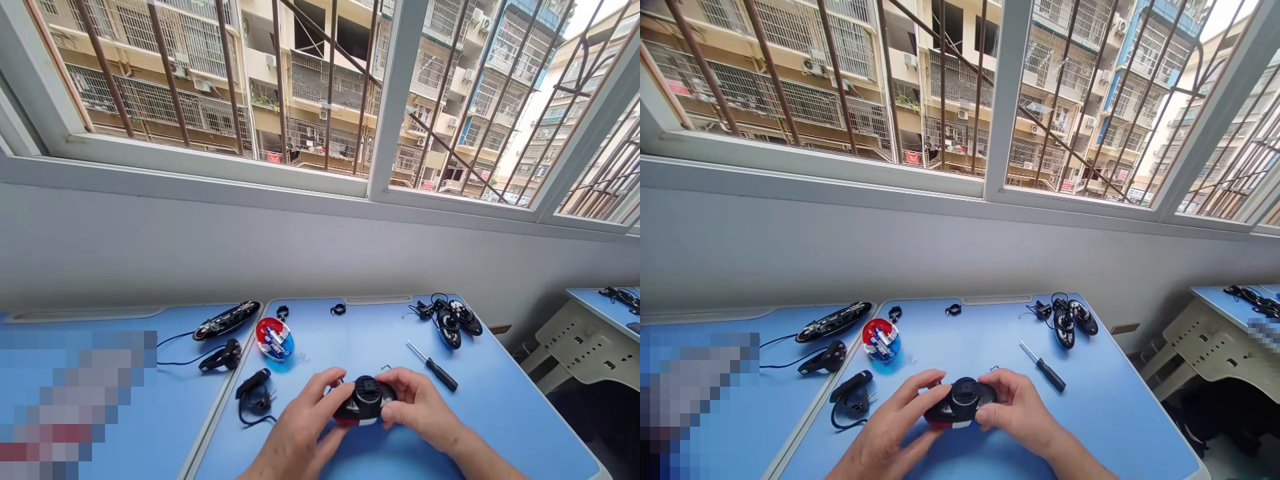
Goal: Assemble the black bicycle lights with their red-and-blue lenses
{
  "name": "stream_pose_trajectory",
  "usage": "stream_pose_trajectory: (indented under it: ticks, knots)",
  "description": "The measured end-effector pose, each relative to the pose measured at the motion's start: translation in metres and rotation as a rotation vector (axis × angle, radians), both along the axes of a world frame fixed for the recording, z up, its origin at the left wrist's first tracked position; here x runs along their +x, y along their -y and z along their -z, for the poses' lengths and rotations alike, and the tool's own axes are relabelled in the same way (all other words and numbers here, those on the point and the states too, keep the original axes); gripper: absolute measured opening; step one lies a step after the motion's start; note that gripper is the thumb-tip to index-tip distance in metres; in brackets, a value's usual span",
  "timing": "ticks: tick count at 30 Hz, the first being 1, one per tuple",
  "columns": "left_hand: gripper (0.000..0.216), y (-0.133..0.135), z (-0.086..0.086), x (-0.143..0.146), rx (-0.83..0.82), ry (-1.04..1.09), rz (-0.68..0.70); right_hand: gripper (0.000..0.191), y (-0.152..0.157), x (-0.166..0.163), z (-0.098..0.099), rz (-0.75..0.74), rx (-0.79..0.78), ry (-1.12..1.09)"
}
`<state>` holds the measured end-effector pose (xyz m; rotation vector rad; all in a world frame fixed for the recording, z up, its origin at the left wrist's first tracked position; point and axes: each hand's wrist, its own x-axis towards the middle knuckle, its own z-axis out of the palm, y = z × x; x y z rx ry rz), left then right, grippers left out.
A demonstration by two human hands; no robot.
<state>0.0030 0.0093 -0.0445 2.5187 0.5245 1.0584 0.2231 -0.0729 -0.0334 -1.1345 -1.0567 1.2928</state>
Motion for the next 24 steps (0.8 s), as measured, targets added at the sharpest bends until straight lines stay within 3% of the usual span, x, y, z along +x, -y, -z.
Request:
stream_pose_trajectory:
  ticks: [5,8,12,15,20,24]
  knots:
    - [0.08,-0.004,0.005,-0.003,-0.067,-0.051,-0.048,0.05,0.003,0.003,0.012,0.059,0.06,0.198]
    - [0.087,-0.006,0.007,-0.002,-0.108,-0.091,0.01,0.05,0.005,0.0,0.016,0.052,0.115,0.368]
    - [0.065,-0.002,0.0,0.003,-0.212,-0.195,0.152,0.051,0.005,-0.003,0.017,0.03,0.205,0.556]
    - [0.05,0.003,-0.013,0.007,-0.283,-0.271,0.15,0.048,0.007,-0.003,0.016,0.013,0.277,0.712]
    - [0.045,0.009,-0.026,0.007,-0.285,-0.319,0.111,0.053,0.012,-0.002,0.014,-0.007,0.492,0.905]
    - [0.052,0.013,-0.022,0.004,-0.261,-0.283,0.073,0.038,0.012,-0.003,0.01,0.018,0.531,1.003]
